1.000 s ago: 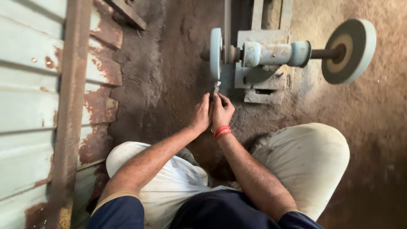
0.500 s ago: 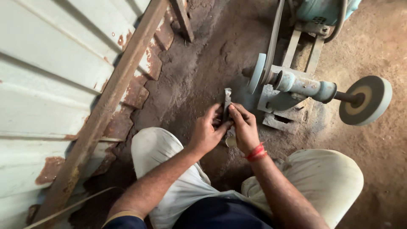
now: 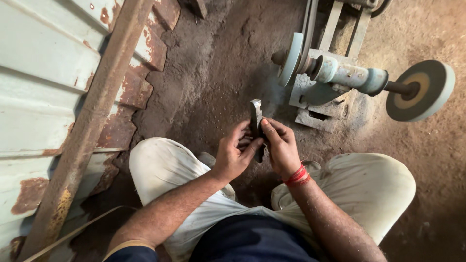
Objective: The person sits on the floor and uses a bench grinder to sharpen a small metal tool. They repeatedly press the tool against the spinning wheel, pause to inspect the edge, and dip the tool into a small container of liquid before continuing.
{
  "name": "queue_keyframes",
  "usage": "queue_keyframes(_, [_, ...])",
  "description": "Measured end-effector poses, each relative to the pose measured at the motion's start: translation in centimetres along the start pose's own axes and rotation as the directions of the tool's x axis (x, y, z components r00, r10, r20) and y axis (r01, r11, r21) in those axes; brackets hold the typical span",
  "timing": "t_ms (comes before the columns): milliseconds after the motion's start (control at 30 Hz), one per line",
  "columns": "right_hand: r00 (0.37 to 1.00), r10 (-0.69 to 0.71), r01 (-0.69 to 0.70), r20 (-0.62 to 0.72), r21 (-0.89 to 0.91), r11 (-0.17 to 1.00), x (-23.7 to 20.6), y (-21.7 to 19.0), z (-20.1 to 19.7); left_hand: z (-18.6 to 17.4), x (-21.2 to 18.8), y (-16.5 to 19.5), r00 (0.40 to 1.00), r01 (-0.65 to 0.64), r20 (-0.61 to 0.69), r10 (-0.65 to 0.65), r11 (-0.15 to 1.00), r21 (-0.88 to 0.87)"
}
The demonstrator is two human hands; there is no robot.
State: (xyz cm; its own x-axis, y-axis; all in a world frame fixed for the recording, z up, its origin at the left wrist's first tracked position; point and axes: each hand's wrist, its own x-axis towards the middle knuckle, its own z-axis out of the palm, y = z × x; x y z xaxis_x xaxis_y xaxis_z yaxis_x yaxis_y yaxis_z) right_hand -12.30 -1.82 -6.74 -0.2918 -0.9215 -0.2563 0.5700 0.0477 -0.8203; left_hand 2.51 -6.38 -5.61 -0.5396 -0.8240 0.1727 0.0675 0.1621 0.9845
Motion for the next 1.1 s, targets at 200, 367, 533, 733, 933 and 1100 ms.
queue_keyframes(200, [0.997, 0.073, -0.070, -0.032, 0.100, 0.993, 0.2, -0.6, -0.3, 0.5, 0.7, -0.7, 0.999, -0.042, 0.000, 0.042, 0.998, 0.035])
queue_keyframes(367, [0.998, 0.057, -0.054, -0.030, 0.088, 0.995, 0.2, -1.1, -0.3, 0.9, 0.9, -1.2, 1.000, 0.003, 0.018, -0.003, 1.000, -0.008])
queue_keyframes(533, [1.000, 0.013, -0.013, -0.023, 0.010, 1.000, 0.0, -1.5, -0.2, 1.2, 0.7, -1.7, 0.999, 0.031, 0.028, -0.029, 0.995, -0.099])
queue_keyframes(733, [1.000, 0.006, -0.006, -0.031, -0.012, 1.000, -0.1, -1.6, -0.4, 1.4, 0.7, -1.9, 0.997, 0.069, 0.031, -0.066, 0.995, -0.079])
queue_keyframes(933, [0.991, 0.092, -0.087, -0.094, 0.057, 0.995, 0.0, -1.1, -0.6, 1.6, 0.7, -2.1, 0.994, 0.103, 0.041, -0.100, 0.991, -0.087])
queue_keyframes(1100, [0.987, 0.098, -0.093, -0.125, 0.045, 0.995, 0.0, -1.3, -0.5, 1.8, 0.7, -2.2, 0.997, 0.065, 0.048, -0.062, 0.996, -0.068])
